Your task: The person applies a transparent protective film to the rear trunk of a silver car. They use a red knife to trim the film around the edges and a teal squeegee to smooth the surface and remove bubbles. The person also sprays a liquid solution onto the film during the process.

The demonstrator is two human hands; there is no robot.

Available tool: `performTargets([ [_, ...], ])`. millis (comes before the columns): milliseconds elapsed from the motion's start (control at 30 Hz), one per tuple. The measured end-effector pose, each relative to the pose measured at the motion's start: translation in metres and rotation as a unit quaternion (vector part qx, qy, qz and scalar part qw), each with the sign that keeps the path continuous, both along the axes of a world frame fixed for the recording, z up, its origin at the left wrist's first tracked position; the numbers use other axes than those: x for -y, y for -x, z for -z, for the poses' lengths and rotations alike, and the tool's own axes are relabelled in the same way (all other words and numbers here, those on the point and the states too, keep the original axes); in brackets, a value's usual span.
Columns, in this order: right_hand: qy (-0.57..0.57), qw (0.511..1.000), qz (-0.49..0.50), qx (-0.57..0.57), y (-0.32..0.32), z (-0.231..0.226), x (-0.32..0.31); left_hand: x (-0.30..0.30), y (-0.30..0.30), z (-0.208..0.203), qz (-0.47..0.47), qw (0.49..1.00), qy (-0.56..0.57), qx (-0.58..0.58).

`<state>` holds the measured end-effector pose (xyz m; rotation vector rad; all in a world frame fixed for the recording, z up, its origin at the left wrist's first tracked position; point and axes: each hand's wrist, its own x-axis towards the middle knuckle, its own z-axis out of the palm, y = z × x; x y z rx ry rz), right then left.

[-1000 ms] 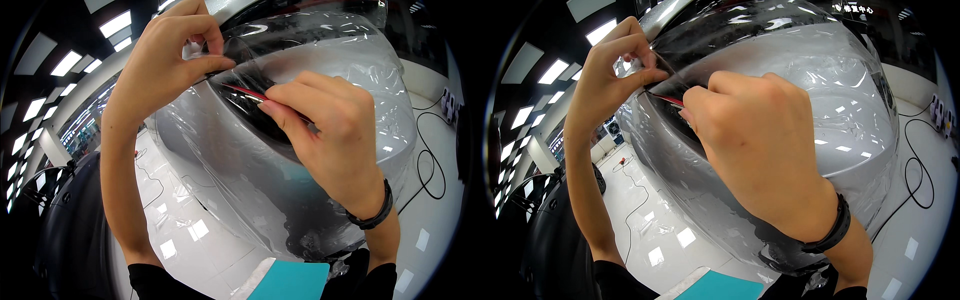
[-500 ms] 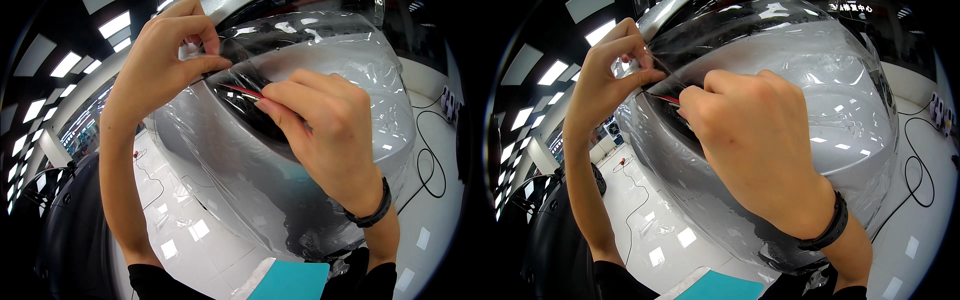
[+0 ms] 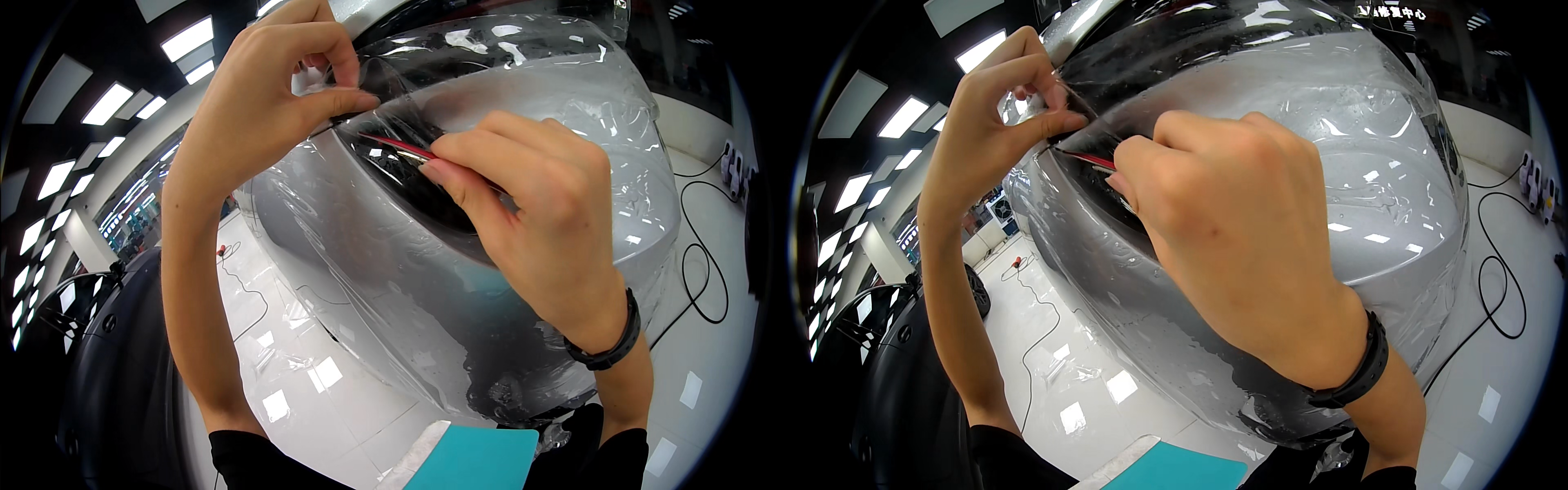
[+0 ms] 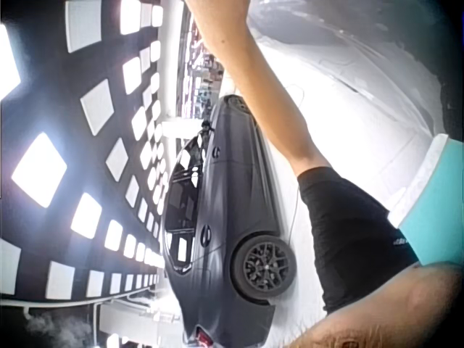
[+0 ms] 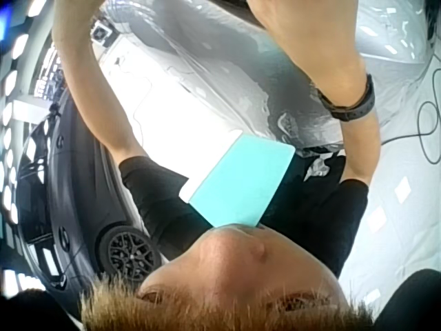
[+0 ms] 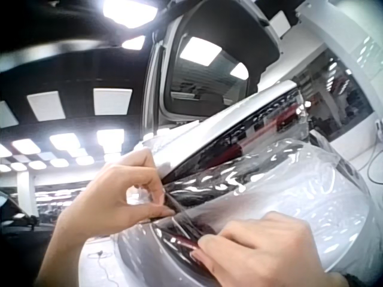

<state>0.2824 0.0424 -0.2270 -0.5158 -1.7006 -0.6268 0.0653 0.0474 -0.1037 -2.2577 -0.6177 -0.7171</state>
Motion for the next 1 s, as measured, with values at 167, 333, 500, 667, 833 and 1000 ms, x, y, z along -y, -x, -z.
performTargets([
  [167, 0.005, 1.000, 0.011, 0.010, -0.0004, -0.0009, -0.0003, 0.0010, -0.0009, 0.0001, 0.001, 1.000, 0.010, 0.005],
  [333, 0.000, 1.000, 0.016, 0.013, -0.0005, -0.0011, -0.0020, 0.0005, -0.0007, 0.0002, 0.002, 1.000, 0.003, -0.001],
  [500, -0.008, 0.999, 0.038, 0.015, 0.0012, -0.0004, -0.0016, 0.0003, -0.0011, 0.0006, 0.003, 1.000, 0.006, 0.003],
  [667, -0.039, 0.997, 0.062, 0.024, 0.0020, 0.0012, -0.0023, -0.0015, -0.0004, 0.0019, -0.003, 1.000, 0.004, 0.009],
  [833, -0.041, 0.997, 0.065, 0.031, 0.0012, 0.0017, -0.0036, -0.0044, 0.0003, 0.0029, 0.011, 1.000, -0.011, 0.011],
  [1000, -0.052, 0.997, 0.058, 0.025, 0.0026, 0.0015, -0.0026, -0.0052, 0.0001, 0.0024, 0.010, 1.000, -0.012, 0.011],
])
